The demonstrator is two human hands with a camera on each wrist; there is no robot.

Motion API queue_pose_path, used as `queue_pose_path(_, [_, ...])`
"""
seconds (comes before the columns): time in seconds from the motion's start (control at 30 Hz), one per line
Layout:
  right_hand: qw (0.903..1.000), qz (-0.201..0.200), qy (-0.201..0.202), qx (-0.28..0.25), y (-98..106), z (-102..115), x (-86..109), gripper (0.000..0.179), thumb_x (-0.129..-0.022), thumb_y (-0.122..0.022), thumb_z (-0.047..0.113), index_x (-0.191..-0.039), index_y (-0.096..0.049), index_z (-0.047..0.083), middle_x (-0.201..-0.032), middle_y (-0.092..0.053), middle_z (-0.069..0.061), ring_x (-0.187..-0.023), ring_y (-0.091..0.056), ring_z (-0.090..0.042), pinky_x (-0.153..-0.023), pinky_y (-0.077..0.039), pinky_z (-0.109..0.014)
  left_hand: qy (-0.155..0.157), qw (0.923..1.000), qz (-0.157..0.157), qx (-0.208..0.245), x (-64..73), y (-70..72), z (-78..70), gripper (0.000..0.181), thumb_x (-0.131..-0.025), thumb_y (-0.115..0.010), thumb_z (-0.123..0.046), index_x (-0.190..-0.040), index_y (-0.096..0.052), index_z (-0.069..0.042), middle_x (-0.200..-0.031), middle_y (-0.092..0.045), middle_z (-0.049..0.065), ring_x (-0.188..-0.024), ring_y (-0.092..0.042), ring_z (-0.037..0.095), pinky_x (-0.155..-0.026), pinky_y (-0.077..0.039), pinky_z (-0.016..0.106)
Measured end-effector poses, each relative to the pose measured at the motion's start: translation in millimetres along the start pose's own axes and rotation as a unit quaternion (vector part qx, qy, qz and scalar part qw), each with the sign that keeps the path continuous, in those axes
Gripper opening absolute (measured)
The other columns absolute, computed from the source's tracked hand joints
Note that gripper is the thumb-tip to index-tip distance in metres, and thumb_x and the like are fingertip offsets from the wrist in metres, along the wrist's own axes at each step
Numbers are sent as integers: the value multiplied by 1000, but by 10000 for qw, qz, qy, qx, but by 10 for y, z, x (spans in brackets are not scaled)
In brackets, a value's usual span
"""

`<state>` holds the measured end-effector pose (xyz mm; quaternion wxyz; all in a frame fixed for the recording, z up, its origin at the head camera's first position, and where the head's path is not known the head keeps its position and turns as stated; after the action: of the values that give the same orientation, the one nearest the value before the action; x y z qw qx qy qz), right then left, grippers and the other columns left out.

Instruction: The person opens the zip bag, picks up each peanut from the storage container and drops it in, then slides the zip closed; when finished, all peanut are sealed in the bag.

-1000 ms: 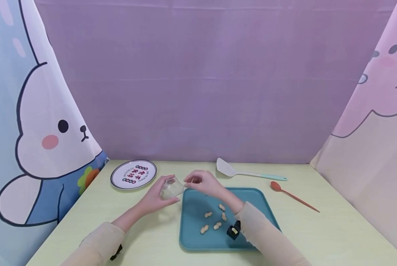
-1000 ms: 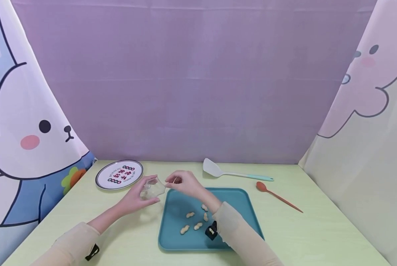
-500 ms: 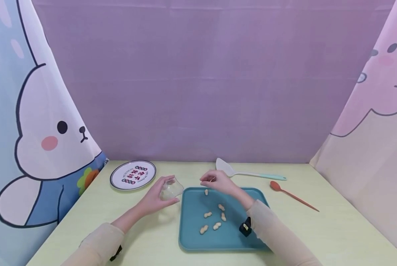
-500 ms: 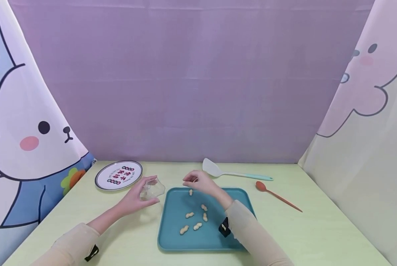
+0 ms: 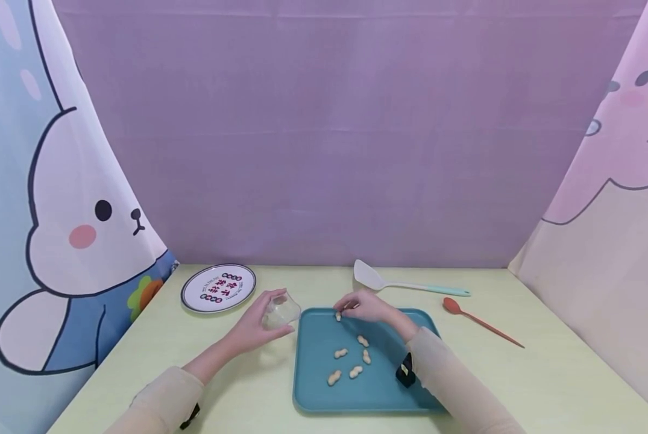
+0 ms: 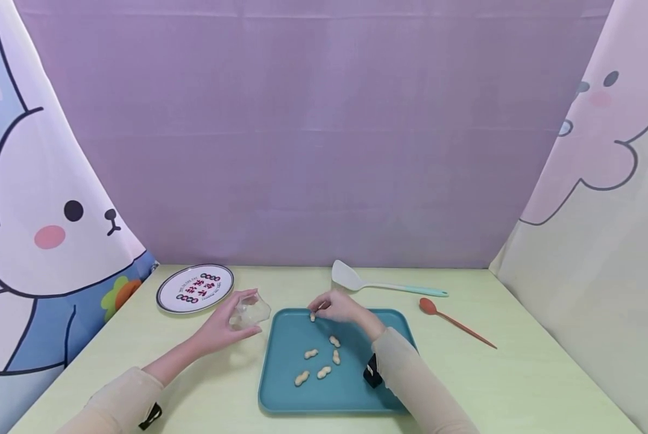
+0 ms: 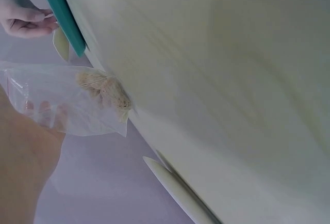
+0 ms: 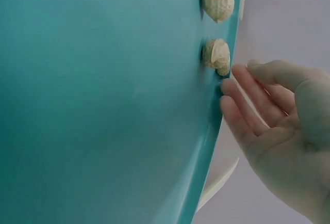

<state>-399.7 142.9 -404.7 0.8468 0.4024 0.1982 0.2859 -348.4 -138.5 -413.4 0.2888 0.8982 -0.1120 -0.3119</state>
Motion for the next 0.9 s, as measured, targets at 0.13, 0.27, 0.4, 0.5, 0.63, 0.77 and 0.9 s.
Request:
queue_pose_path(0.13, [9999,148,36,16,-7,-21,-9,26,-89,-61,6,-113,-66,2,-109,-67,-12,-97,-64,-26,-75,-53,-23,-27,10000,-3,-2,-3,1,0,75,-75,-79,-31,-135,-43,-4,-125,-56,12,-119,-53,26,-99,-43,48])
queue_pose_path(0.27, [9999,151,42,14,-14,-15,-11,25,-86,-64,6,-109,-66,-2,-104,-67,-16,-94,-64,-25,-74,-53,-22,3,10000,13,37,-3,4,-3,76,-75,-79,-31,-135,-42,-3,-126,-56,12,-119,-53,26,-100,-43,48])
queue_pose_path(0.4, [9997,201,-93,121,-23,-8,-6,19,-85,-66,6,-102,-69,-1,-95,-68,-13,-82,-62,-16,-68,-50,-19,35,10000,23,10,-4,7,-3,76,-75,-79,-31,-135,-42,-4,-126,-56,9,-119,-53,26,-99,-44,47])
queue_pose_path(0.5, [9992,275,-231,178,-30,-10,-3,15,-85,-67,9,-98,-71,2,-90,-68,-9,-74,-56,-10,-63,-46,-18,25,10000,14,-21,-7,11,1,76,-75,-79,-31,-135,-42,-3,-126,-56,8,-119,-53,25,-98,-45,47])
queue_pose_path(0.63, [9987,336,-308,225,-36,-12,2,14,-84,-69,12,-95,-71,5,-85,-67,-4,-72,-54,-7,-62,-45,-17,-9,10000,-1,-56,-10,13,2,75,-75,-78,-32,-135,-42,-4,-126,-56,8,-118,-53,25,-97,-46,46])
queue_pose_path(0.77, [9986,339,-373,187,-44,-19,6,13,-83,-71,13,-93,-71,5,-82,-68,-2,-70,-55,-4,-62,-47,-18,-35,10000,13,-68,-8,5,2,75,-75,-78,-33,-136,-42,-6,-126,-56,8,-118,-53,25,-98,-45,46])
queue_pose_path(0.9, [9982,377,-455,113,-55,-25,16,11,-83,-71,14,-92,-71,7,-81,-68,0,-70,-56,-4,-62,-47,-20,-11,10000,13,-62,-2,-1,2,75,-75,-78,-33,-136,-42,-6,-126,-56,8,-119,-53,25,-99,-45,46])
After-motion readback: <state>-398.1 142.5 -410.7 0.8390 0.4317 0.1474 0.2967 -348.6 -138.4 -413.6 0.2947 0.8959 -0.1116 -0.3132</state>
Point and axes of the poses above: each hand's wrist, its own x-axis away from the middle knuckle, its own y-axis out of the back of the hand, z = x × y, the point moved 2 cm from there along -x, towards the middle knuckle
